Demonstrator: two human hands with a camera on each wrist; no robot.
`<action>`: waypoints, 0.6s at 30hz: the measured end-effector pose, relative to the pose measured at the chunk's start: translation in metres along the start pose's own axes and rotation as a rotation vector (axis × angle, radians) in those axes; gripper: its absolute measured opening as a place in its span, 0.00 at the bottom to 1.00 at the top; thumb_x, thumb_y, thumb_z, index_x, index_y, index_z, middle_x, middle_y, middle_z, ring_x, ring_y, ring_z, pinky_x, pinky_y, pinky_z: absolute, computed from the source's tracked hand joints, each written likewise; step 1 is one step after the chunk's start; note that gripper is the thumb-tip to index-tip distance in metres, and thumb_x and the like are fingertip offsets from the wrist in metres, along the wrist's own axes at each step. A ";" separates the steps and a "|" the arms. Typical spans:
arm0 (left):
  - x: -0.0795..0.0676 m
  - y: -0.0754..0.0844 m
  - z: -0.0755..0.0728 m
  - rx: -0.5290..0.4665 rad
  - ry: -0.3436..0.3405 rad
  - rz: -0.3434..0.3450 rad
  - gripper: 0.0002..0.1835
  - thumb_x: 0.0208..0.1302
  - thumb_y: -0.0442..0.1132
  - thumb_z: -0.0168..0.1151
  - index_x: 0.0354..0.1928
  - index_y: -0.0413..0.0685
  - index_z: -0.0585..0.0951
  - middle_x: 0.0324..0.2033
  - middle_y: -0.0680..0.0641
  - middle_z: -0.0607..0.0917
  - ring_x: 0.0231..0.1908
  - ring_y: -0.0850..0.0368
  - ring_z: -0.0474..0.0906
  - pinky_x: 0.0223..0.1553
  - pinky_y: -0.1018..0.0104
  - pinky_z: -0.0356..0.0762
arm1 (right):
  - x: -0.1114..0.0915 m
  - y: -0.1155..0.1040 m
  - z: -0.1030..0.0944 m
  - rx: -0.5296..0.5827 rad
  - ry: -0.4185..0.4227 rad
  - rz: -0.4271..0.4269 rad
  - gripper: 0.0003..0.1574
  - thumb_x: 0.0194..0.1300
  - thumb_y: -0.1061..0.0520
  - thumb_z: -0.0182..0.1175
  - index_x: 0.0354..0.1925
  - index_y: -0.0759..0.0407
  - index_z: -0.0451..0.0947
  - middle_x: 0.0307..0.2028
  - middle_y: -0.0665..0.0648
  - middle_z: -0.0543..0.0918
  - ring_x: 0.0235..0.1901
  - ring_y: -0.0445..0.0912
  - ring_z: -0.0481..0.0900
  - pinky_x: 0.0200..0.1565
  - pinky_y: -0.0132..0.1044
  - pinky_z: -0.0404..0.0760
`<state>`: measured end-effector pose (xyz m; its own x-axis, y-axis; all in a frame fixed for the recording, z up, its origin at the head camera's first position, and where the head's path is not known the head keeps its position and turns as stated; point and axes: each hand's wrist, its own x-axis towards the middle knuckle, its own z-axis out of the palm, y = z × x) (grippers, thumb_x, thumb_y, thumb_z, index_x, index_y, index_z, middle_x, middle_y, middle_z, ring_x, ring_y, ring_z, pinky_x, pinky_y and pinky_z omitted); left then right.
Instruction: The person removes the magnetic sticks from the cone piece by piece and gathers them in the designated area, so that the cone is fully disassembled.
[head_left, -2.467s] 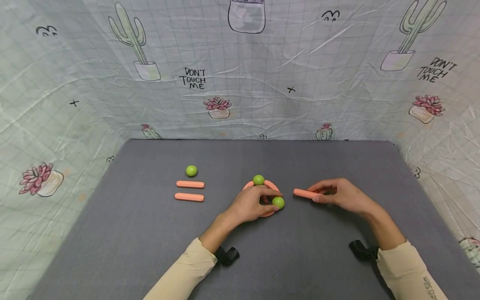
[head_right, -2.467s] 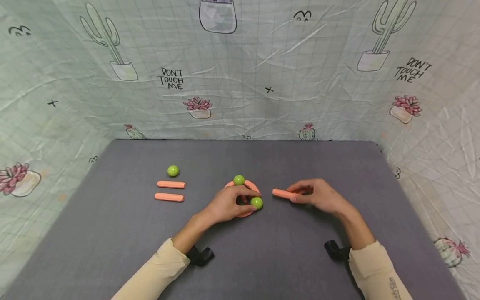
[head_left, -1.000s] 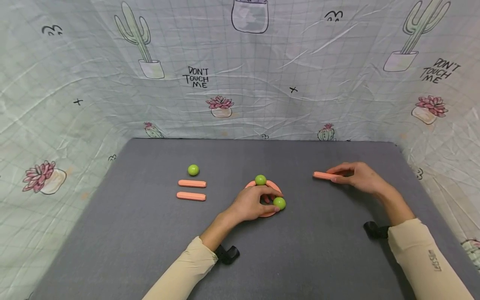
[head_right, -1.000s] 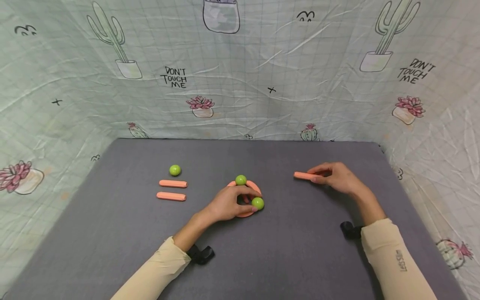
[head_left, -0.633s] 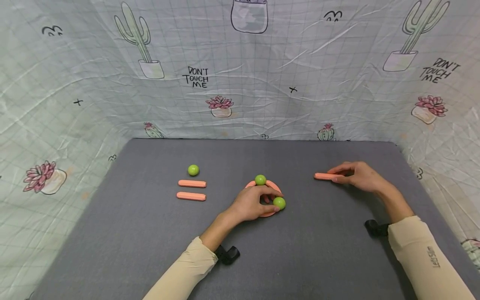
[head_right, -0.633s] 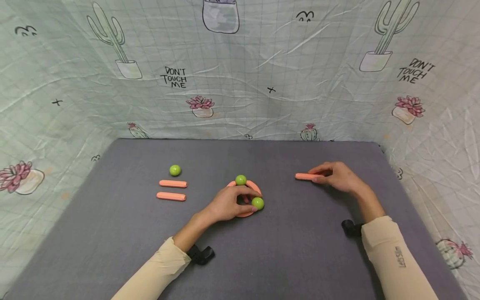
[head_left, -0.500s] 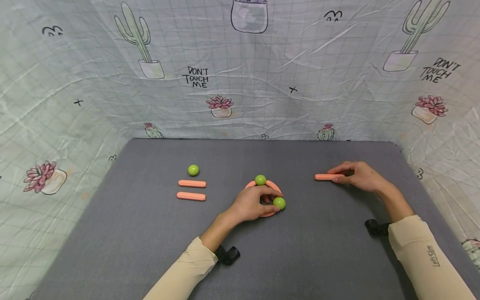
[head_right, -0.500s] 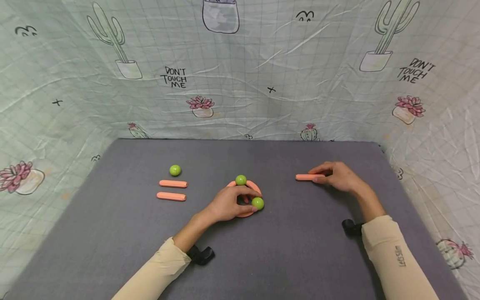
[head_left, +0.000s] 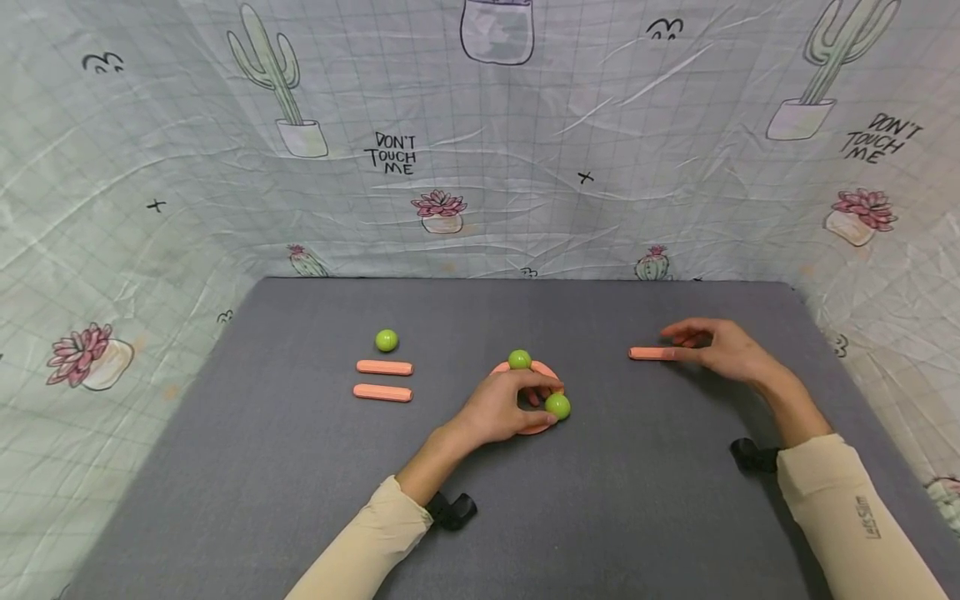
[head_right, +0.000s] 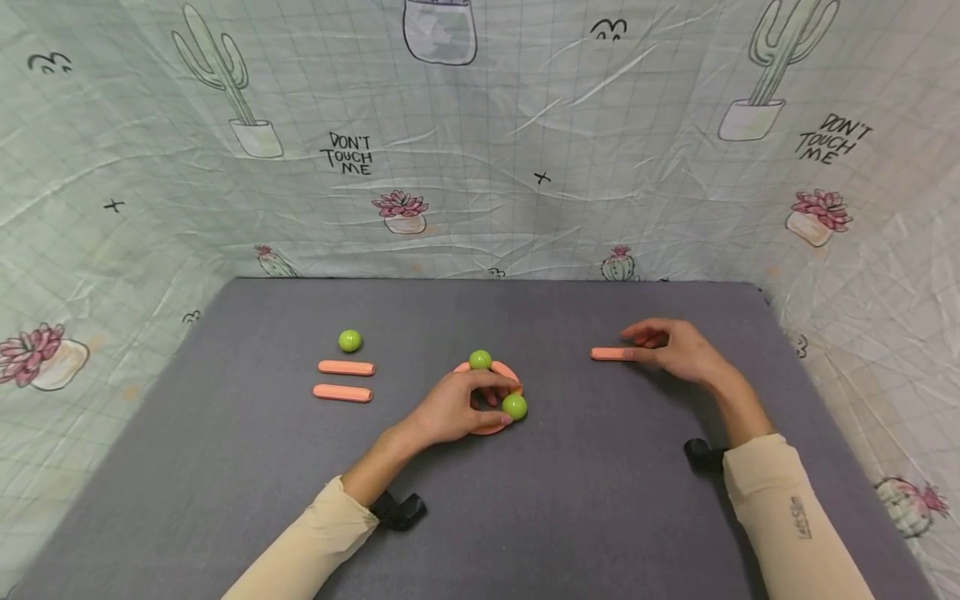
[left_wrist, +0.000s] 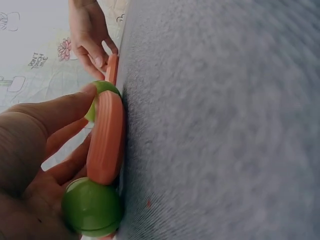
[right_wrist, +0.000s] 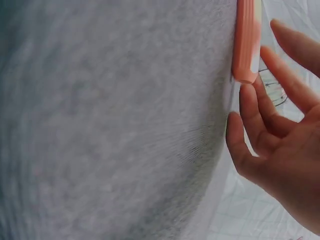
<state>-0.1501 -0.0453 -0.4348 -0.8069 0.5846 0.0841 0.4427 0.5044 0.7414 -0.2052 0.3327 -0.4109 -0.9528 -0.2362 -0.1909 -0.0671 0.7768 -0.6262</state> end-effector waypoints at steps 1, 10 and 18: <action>0.000 0.000 0.000 -0.017 0.011 0.002 0.21 0.60 0.37 0.78 0.57 0.48 0.88 0.45 0.50 0.90 0.44 0.55 0.87 0.50 0.68 0.82 | -0.001 -0.002 0.000 0.006 0.010 0.006 0.35 0.71 0.40 0.67 0.67 0.57 0.78 0.61 0.65 0.82 0.53 0.48 0.80 0.46 0.33 0.79; -0.003 -0.004 -0.012 -0.067 0.219 0.015 0.13 0.62 0.33 0.75 0.48 0.49 0.90 0.42 0.47 0.89 0.41 0.54 0.85 0.41 0.64 0.83 | -0.002 -0.024 0.009 0.044 0.081 -0.023 0.33 0.75 0.42 0.63 0.68 0.61 0.76 0.67 0.70 0.77 0.62 0.63 0.77 0.52 0.50 0.80; -0.007 -0.009 -0.021 -0.037 0.306 -0.001 0.13 0.62 0.33 0.76 0.49 0.45 0.89 0.42 0.43 0.88 0.42 0.47 0.85 0.42 0.57 0.82 | -0.003 -0.046 0.029 0.068 0.119 -0.104 0.26 0.76 0.46 0.63 0.64 0.59 0.80 0.58 0.64 0.83 0.54 0.57 0.83 0.49 0.41 0.80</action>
<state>-0.1571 -0.0671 -0.4283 -0.8900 0.3631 0.2759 0.4321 0.4779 0.7648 -0.1909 0.2807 -0.4039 -0.9704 -0.2392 -0.0343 -0.1507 0.7098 -0.6881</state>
